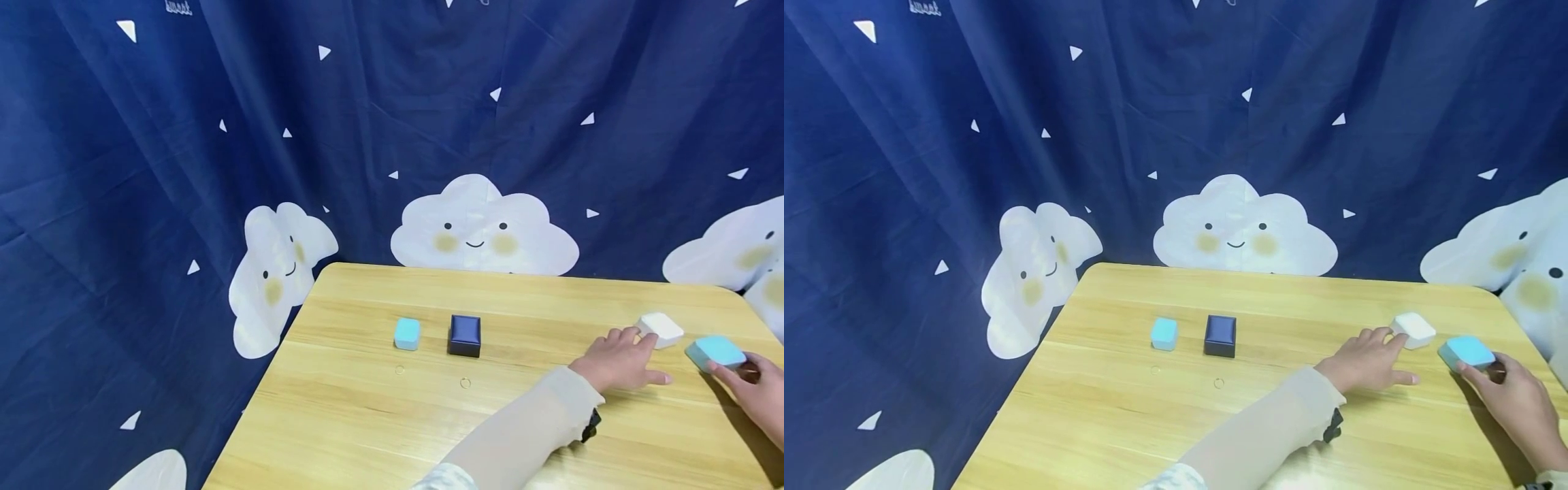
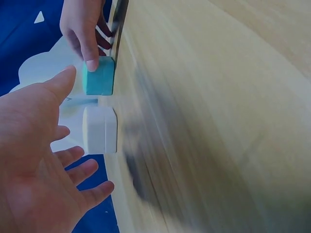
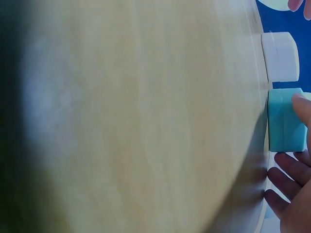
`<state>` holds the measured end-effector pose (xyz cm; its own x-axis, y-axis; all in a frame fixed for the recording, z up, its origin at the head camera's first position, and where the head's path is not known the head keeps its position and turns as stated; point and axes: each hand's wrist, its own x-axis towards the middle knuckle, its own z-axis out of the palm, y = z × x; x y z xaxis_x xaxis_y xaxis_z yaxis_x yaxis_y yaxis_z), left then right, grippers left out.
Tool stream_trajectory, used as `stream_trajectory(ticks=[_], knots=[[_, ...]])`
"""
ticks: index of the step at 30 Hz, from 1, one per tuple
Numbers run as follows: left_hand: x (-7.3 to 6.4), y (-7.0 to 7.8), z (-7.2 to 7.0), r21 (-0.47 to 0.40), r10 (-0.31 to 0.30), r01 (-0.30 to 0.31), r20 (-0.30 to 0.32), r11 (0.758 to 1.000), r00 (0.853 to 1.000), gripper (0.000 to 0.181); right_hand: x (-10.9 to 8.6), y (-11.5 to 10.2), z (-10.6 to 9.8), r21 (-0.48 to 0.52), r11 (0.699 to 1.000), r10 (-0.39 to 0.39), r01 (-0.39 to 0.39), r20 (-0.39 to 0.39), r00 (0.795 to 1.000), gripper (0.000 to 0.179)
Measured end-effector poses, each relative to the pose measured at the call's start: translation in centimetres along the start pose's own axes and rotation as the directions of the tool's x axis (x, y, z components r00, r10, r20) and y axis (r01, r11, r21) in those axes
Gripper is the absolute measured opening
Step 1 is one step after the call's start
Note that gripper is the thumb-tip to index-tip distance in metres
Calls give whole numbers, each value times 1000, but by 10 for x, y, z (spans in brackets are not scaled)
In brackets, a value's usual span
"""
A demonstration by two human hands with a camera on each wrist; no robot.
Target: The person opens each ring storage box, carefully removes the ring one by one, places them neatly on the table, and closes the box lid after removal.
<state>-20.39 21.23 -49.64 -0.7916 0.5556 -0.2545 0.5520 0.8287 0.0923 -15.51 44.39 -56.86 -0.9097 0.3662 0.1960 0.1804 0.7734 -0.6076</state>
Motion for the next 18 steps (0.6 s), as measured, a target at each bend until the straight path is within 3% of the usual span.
stream_trajectory(ticks=[10, 18], knots=[[12, 2, 15, -74, 42, -42, -6, 996, 999, 66, -7, -10, -5, -77, 997, 16, -8, 104, 994, 72], [20, 6, 22, -135, 63, -65, -21, 989, 998, 69, -13, -16, -9, -103, 993, -31, 49, 167, 986, 73]])
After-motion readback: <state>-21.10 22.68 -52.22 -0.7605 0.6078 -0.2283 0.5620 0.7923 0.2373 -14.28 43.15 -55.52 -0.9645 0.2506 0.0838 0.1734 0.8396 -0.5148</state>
